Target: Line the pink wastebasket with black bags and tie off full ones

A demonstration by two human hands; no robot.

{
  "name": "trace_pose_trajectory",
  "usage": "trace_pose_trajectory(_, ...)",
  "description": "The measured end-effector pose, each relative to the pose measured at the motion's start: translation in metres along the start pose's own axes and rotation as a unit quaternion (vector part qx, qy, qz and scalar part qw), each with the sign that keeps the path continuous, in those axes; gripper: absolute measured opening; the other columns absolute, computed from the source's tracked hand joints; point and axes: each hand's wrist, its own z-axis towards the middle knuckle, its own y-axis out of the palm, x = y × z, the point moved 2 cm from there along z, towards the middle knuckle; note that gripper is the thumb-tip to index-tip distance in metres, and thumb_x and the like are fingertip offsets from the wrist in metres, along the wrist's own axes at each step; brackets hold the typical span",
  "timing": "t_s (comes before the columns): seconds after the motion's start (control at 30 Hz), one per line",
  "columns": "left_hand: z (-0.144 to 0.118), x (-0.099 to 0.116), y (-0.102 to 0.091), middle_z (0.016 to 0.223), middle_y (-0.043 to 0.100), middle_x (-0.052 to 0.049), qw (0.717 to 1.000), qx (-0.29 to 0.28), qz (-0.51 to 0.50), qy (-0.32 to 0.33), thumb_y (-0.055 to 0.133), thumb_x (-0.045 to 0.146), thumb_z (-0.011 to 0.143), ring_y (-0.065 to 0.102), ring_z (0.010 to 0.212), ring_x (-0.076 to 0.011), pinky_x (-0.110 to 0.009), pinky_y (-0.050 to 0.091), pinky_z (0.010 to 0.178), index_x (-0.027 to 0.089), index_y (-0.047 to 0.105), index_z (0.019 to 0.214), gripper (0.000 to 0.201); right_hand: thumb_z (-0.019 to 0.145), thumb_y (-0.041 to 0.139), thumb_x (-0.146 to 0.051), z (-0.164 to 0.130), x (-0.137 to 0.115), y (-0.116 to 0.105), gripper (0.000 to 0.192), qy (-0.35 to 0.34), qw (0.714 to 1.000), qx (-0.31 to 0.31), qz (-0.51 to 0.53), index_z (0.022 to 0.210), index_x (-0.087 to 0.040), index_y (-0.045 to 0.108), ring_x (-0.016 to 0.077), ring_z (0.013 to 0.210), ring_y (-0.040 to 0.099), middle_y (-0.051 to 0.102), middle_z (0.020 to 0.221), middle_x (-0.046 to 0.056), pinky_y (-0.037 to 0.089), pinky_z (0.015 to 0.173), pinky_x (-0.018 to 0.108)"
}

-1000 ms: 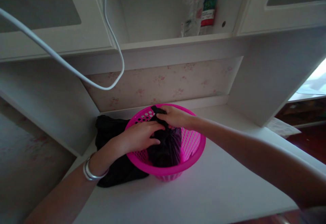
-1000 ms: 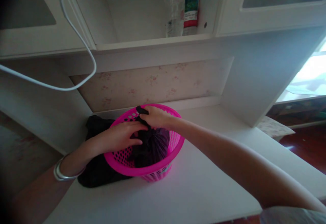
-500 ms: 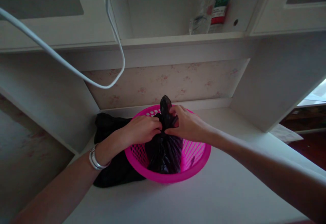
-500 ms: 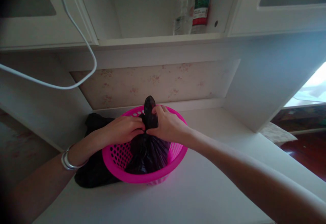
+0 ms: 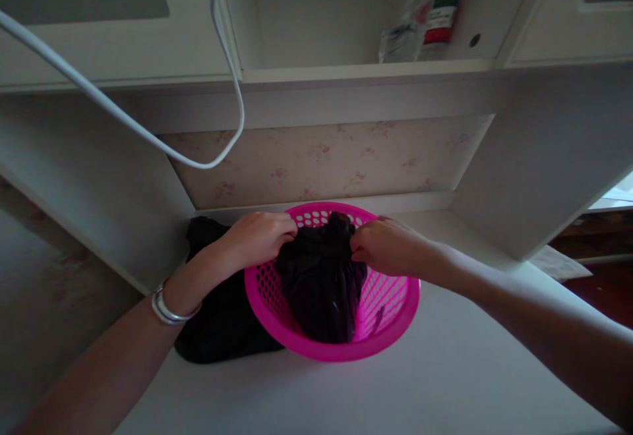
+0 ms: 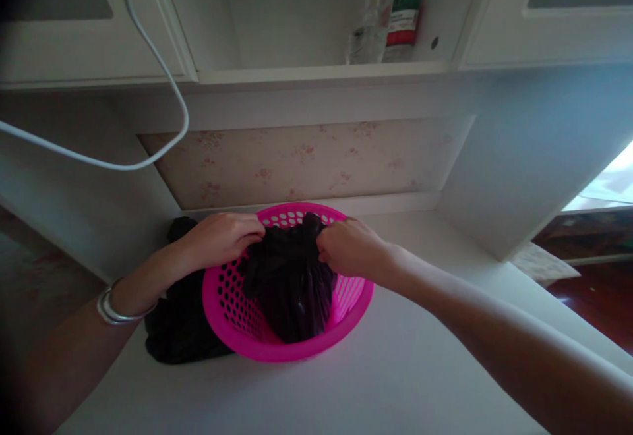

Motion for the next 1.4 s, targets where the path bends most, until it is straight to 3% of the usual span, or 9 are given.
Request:
trace_pose_trajectory(0.13,-0.009,-0.018,-0.007,0.097,0.075,-0.007,0.998,0.033,-0.004,-0.052,0.049,0.023,0.098,0.07,0.09,-0.0225,-0.035,0.054,0.083,0.02,0.076,0.095,0.027,0.093,0.059,-0.017,-0.01,0.01,-0.007,0.023,0.022,0.999,-0.001,-0.038,0.079,-0.016,0.078,0.0341,0.095,0.079,0.081,0.09,0.016,0.051,0.08,0.04)
trace_pose_trajectory(0.3,-0.011,0.013,-0.007,0.124,0.072,-0.007,0.992,0.112,-0.059,-0.009,0.048,0.015,0.094,0.067,0.118,-0.0217,-0.039,0.049,0.109,0.02,0.071,0.122,0.037,0.097,0.064,-0.031,-0.011,0.008,-0.002,0.022,-0.004,0.999,0.045,-0.01,0.112,-0.019,0.075,0.0317,0.106,0.075,0.079,0.112,0.014,0.051,0.088,0.04)
trace_pose_trajectory(0.47,0.0,0.035,0.004,0.118,0.079,-0.008,0.999,0.03,-0.035,0.016,0.055,0.023,0.1,0.071,0.112,-0.0269,-0.046,0.051,0.105,0.02,0.075,0.118,0.027,0.098,0.065,-0.026,-0.006,0.006,0.006,0.011,-0.092,0.992,0.081,-0.006,0.097,-0.02,0.075,0.0284,0.111,0.071,0.078,0.106,0.009,0.041,0.108,0.047)
trace_pose_trajectory(0.67,-0.01,-0.01,0.003,0.101,0.079,-0.006,0.995,0.081,-0.055,-0.012,0.052,0.025,0.099,0.071,0.101,-0.025,-0.041,0.052,0.096,0.022,0.077,0.099,0.025,0.097,0.066,-0.026,-0.023,0.035,0.003,0.01,-0.038,0.994,0.092,0.046,0.094,-0.019,0.074,0.0279,0.112,0.07,0.077,0.108,0.008,0.032,0.117,0.055)
trace_pose_trajectory(0.87,-0.032,-0.05,-0.005,0.102,0.076,-0.008,0.952,0.151,-0.185,-0.192,0.057,0.038,0.088,0.071,0.094,-0.0264,-0.042,0.056,0.09,0.021,0.073,0.099,0.026,0.098,0.063,-0.03,-0.042,0.059,-0.001,0.024,0.004,0.989,0.105,0.103,0.114,-0.016,0.074,0.0299,0.115,0.068,0.074,0.12,0.015,0.048,0.105,0.044)
trace_pose_trajectory(1.0,-0.036,-0.011,-0.016,0.129,0.073,-0.01,0.907,0.203,-0.313,-0.195,0.051,0.042,0.095,0.069,0.119,-0.0277,-0.045,0.053,0.104,0.019,0.065,0.132,0.045,0.09,0.075,-0.047,-0.037,0.044,-0.002,0.067,-0.04,0.977,0.116,0.173,0.149,-0.021,0.055,0.0323,0.135,0.059,0.066,0.143,0.015,0.038,0.118,0.051)
trace_pose_trajectory(1.17,-0.025,0.04,-0.02,0.135,0.072,-0.01,0.979,0.158,-0.109,-0.063,0.073,0.049,0.089,0.063,0.127,-0.0336,-0.057,0.037,0.119,0.024,0.06,0.144,0.062,0.097,0.062,-0.026,-0.027,0.024,-0.004,0.019,-0.172,0.963,0.069,0.195,0.11,-0.028,0.075,0.0273,0.126,0.066,0.075,0.126,0.004,0.016,0.126,0.064)
trace_pose_trajectory(1.3,-0.034,0.019,-0.014,0.1,0.081,-0.004,0.97,0.168,-0.152,-0.09,0.06,0.037,0.096,0.074,0.098,-0.0288,-0.048,0.052,0.101,0.025,0.079,0.099,0.023,0.095,0.055,-0.026,-0.038,0.043,-0.003,0.022,-0.091,0.954,0.103,0.266,0.107,-0.023,0.073,0.0248,0.102,0.072,0.078,0.108,0.007,0.043,0.112,0.051)
trace_pose_trajectory(1.4,-0.061,-0.016,-0.008,0.102,0.083,-0.002,0.891,0.213,-0.343,-0.209,0.072,0.041,0.084,0.075,0.1,-0.0308,-0.044,0.058,0.093,0.024,0.079,0.096,0.022,0.089,0.063,-0.038,-0.057,0.073,0.01,0.023,0.018,0.917,0.139,0.373,0.102,-0.022,0.073,0.0262,0.093,0.072,0.078,0.102,0.008,0.055,0.088,0.041)
